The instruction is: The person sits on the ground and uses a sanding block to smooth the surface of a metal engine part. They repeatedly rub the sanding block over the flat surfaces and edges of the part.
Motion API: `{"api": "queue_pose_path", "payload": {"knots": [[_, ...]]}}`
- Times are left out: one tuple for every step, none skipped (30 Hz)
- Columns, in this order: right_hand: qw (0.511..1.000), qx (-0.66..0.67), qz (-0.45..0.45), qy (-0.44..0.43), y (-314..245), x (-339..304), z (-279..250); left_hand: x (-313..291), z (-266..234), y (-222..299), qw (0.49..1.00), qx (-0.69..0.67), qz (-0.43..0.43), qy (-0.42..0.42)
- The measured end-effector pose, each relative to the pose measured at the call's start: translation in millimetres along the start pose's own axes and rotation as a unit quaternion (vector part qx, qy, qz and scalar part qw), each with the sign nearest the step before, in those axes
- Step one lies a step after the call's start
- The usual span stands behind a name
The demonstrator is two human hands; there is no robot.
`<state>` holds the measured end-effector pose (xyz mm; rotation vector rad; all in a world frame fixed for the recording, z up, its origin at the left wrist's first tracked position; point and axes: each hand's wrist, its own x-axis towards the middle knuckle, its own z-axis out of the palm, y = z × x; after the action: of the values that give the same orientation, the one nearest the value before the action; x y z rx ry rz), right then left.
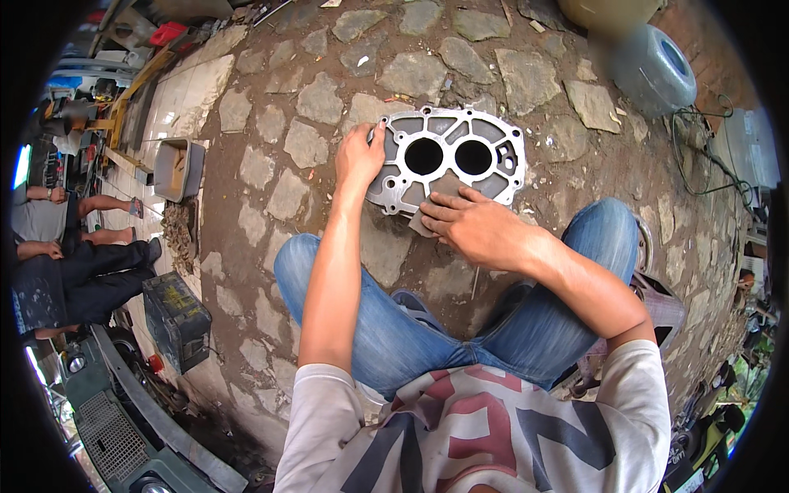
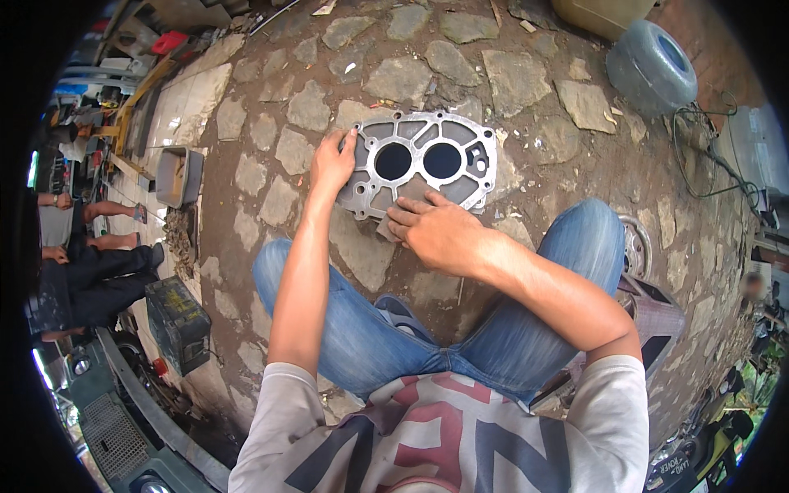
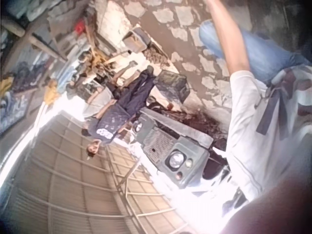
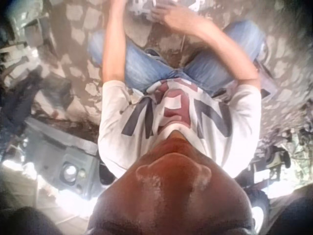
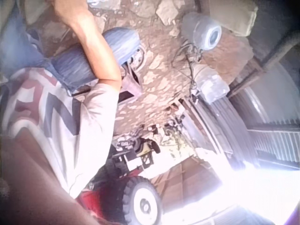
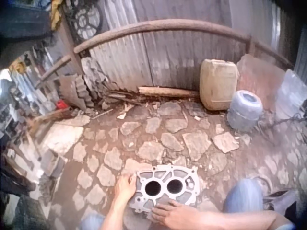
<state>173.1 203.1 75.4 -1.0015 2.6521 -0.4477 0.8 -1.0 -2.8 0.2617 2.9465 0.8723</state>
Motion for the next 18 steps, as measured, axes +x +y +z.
{"api": "queue_pose_path", "payload": {"knots": [[1.000,-0.006,0.008,0.011,2.2,0.5,0.9,0.6,1.4,0.3,1.000,0.001,0.001,0.001],[1.000,-0.011,0.017,0.022,4.8,2.1,2.9,0.8,2.6,-1.5,1.000,-0.002,0.015,0.014],[0.999,-0.013,0.025,0.028,3.4,0.9,3.3,0.0,0.4,0.5,1.000,-0.007,-0.001,-0.002],[0.998,-0.044,0.026,0.022,1.3,0.3,2.5,1.1,-2.5,2.2,1.000,-0.012,-0.017,-0.018],[0.997,-0.075,0.026,0.015,-1.6,0.9,0.6,0.3,-3.7,4.7,0.999,-0.018,-0.032,-0.034],[0.994,-0.107,0.023,0.015,-2.5,4.6,-2.6,-0.2,-6.5,5.4,0.999,-0.009,-0.036,-0.035],[0.997,-0.073,0.021,0.017,-0.1,5.0,-1.3,-1.2,-6.6,5.7,0.999,-0.008,-0.027,-0.028],[0.999,-0.039,0.018,0.020,4.1,4.1,2.6,-2.4,-5.3,6.5,1.000,-0.007,-0.018,-0.021],[1.000,-0.005,0.016,0.021,7.0,4.4,3.5,-2.6,-4.0,6.9,1.000,-0.006,-0.009,-0.015],[0.999,0.011,0.026,0.031,12.3,7.5,1.8,-0.9,-3.6,7.1,1.000,0.000,-0.017,-0.020],[0.999,-0.007,0.032,0.041,11.4,9.6,2.2,0.3,-5.2,5.6,1.000,-0.003,-0.021,-0.020],[0.998,-0.024,0.040,0.049,7.4,10.2,5.3,0.0,-5.2,4.1,0.999,-0.008,-0.024,-0.022],[0.996,-0.041,0.048,0.058,2.7,10.1,7.1,0.1,-4.7,3.1,0.999,-0.012,-0.026,-0.025],[0.995,-0.083,0.039,0.044,-3.0,7.9,7.0,0.2,-2.4,3.5,1.000,-0.015,-0.019,-0.019],[0.997,-0.063,0.032,0.041,-4.6,6.9,5.2,-2.0,-1.7,4.3,1.000,-0.017,-0.013,-0.014],[0.998,-0.043,0.025,0.038,-5.5,5.1,2.4,-3.1,-1.7,4.5,1.000,-0.018,-0.008,-0.009],[0.999,-0.023,0.019,0.035,-6.3,4.1,-0.6,-2.2,-2.8,4.1,1.000,-0.016,-0.012,-0.013],[0.997,-0.003,0.025,0.072,-1.7,6.8,-5.5,-0.8,-2.6,5.5,1.000,-0.015,-0.015,-0.020]]}}
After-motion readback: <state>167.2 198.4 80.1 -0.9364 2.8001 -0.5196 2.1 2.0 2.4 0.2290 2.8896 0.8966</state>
